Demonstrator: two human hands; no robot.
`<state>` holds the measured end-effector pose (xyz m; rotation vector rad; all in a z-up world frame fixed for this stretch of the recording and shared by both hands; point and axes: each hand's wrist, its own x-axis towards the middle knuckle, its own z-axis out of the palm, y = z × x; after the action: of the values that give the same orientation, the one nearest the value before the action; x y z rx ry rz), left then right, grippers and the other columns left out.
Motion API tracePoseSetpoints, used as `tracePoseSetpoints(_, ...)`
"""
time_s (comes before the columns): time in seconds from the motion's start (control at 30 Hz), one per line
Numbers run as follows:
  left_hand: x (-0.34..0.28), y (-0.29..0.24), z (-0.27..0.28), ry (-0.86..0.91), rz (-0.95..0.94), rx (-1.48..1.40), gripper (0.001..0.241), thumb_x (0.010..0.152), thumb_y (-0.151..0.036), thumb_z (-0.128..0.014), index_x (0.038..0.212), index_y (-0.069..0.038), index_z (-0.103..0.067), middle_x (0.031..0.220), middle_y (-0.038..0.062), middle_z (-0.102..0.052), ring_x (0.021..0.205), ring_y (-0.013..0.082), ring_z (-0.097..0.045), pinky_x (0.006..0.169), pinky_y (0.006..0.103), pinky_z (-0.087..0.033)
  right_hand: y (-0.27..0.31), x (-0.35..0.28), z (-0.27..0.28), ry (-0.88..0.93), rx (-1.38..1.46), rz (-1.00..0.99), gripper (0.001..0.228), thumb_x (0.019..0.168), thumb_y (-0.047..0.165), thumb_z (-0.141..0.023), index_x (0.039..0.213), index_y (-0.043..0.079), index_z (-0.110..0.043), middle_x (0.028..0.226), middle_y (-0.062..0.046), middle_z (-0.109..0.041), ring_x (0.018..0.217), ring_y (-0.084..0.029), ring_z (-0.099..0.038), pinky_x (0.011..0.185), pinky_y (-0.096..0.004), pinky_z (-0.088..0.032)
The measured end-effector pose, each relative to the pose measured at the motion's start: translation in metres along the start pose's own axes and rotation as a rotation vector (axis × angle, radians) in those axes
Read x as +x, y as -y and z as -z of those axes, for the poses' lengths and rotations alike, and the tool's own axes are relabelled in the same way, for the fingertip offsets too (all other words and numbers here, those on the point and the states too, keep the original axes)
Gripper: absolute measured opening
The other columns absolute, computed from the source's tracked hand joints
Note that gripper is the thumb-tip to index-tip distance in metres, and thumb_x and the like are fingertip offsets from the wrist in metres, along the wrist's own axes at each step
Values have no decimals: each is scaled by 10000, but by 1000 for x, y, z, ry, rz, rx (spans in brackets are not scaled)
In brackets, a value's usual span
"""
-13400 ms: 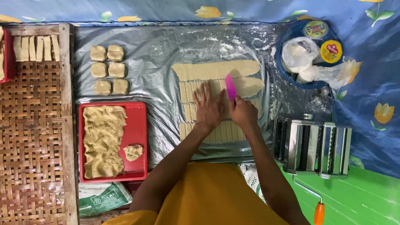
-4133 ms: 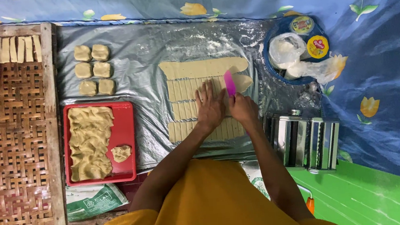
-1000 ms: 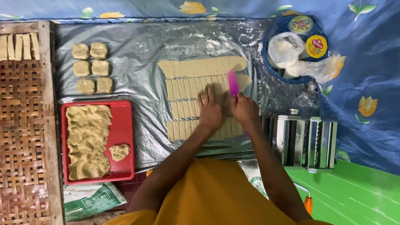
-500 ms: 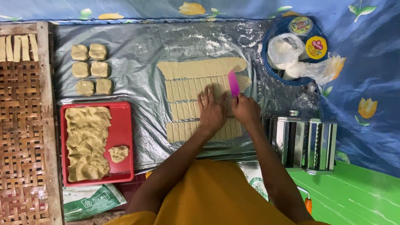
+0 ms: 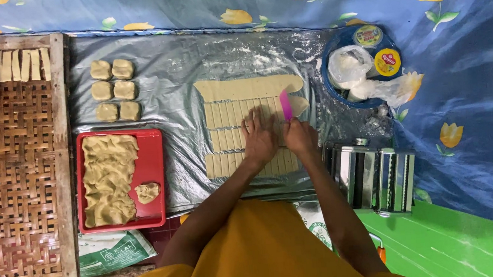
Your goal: Cutting long strips of dough into smaller pieces and then manually shaping them into individual pastries.
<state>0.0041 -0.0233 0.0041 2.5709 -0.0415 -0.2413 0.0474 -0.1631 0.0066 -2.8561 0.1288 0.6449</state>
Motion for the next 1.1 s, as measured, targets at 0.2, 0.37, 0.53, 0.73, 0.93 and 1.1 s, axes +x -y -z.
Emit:
tracePoseSetpoints(0.2, -4, 1, -3, 5, 8, 4, 567, 933, -264, -605, 1477, -139, -506, 1605, 271, -245, 1533, 454, -130, 1192, 657, -136, 18, -17, 20, 61, -21, 12, 518, 1028, 411, -336, 1088, 38, -691, 1051, -262, -752, 1016, -467, -728, 893, -604, -551)
tracePoseSetpoints(0.37, -5, 1, -4, -2, 13, 39, 593, 919, -283, -626, 1484, -151, -504, 1597, 257, -266, 1533, 440, -137, 1192, 643, -138, 11, -22, 18, 116, 2, -20, 537, 1011, 411, -324, 1084, 33, -698, 1066, -272, -751, 1036, -477, -721, 906, -616, -540)
tracePoseSetpoints(0.53, -7, 2, -5, -32, 17, 35, 592, 904, -278, -648, 1467, -146, -520, 1597, 256, -276, 1531, 437, -151, 1193, 635, -155, 6, -41, 19, 157, -40, -38, 546, 1008, 427, -313, 1114, 48, -691, 1101, -259, -746, 1050, -464, -722, 919, -605, -537)
tracePoseSetpoints(0.73, -12, 5, -10, -60, -5, -10, 543, 896, -237, -611, 1426, -133, -558, 1588, 268, -287, 1520, 457, -174, 1177, 657, -183, -12, -58, 6, 56, -75, 44, 483, 999, 400, -375, 988, 32, -688, 925, -246, -755, 912, -453, -751, 791, -561, -584)
tracePoseSetpoints(0.93, -14, 4, -14, -96, -27, 25, 533, 890, -239, -601, 1412, -134, -569, 1578, 266, -298, 1514, 458, -176, 1175, 658, -184, -11, -63, 14, 29, -120, 114, 446, 1004, 372, -412, 970, 32, -698, 877, -236, -749, 870, -425, -762, 742, -525, -595)
tracePoseSetpoints(1.1, -18, 4, -9, -108, -17, -18, 543, 890, -229, -601, 1424, -138, -564, 1579, 255, -297, 1516, 463, -193, 1171, 659, -196, -12, -61, 23, 168, -45, 22, 577, 975, 437, -347, 1079, 8, -720, 1065, -295, -744, 1046, -480, -719, 887, -595, -555)
